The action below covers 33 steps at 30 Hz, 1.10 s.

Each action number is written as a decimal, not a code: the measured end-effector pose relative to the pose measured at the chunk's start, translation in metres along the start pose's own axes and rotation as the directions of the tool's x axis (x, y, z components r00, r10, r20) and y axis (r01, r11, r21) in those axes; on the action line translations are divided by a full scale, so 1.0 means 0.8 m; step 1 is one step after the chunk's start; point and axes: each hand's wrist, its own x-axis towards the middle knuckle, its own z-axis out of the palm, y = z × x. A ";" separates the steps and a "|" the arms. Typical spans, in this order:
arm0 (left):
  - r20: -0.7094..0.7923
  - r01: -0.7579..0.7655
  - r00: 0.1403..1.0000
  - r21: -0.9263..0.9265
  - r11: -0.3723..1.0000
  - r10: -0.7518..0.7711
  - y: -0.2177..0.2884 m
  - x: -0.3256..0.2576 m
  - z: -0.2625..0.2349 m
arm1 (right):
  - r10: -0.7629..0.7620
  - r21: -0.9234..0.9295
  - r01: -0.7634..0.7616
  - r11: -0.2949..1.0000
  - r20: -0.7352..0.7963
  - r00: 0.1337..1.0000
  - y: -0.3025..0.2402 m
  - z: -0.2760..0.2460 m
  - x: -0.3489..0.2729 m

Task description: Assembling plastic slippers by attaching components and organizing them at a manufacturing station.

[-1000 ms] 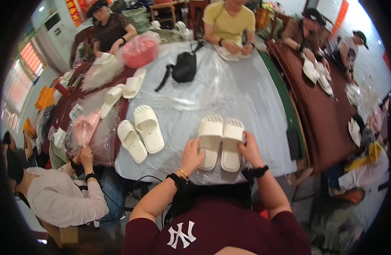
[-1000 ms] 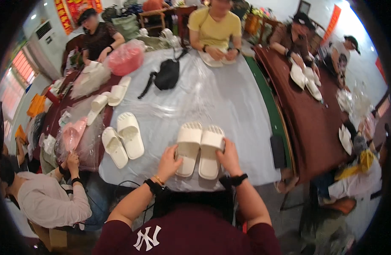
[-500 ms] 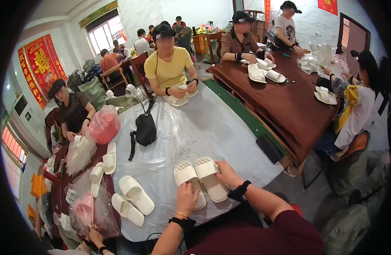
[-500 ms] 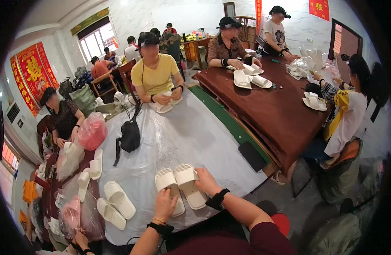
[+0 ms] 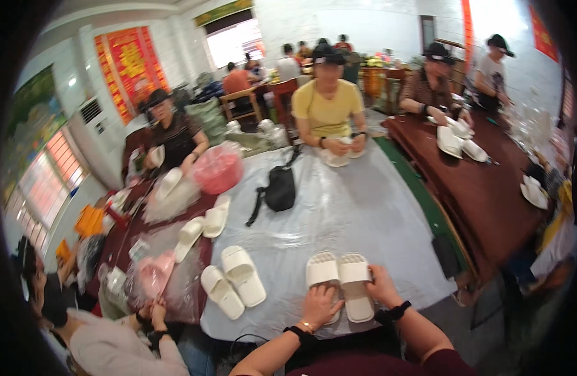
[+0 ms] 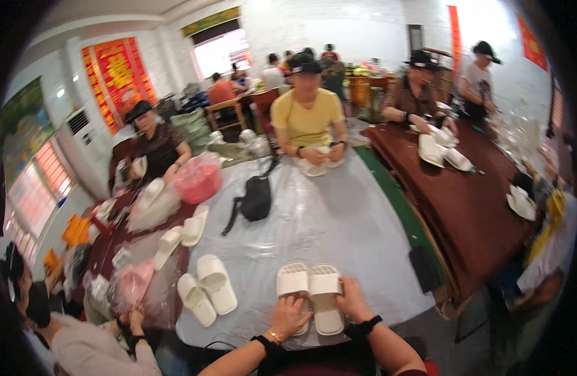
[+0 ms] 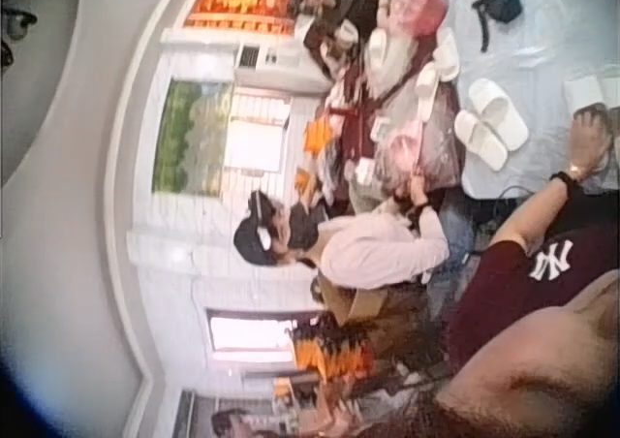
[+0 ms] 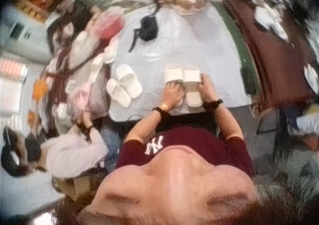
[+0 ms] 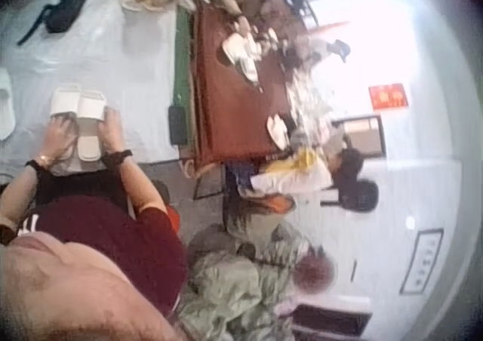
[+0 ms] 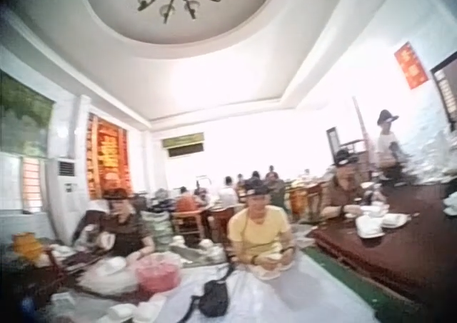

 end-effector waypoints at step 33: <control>-0.119 -0.006 0.993 -0.095 0.995 -0.006 0.000 -0.008 0.007 | 0.051 0.008 -0.051 0.999 0.019 0.999 -0.010 -0.002 -0.004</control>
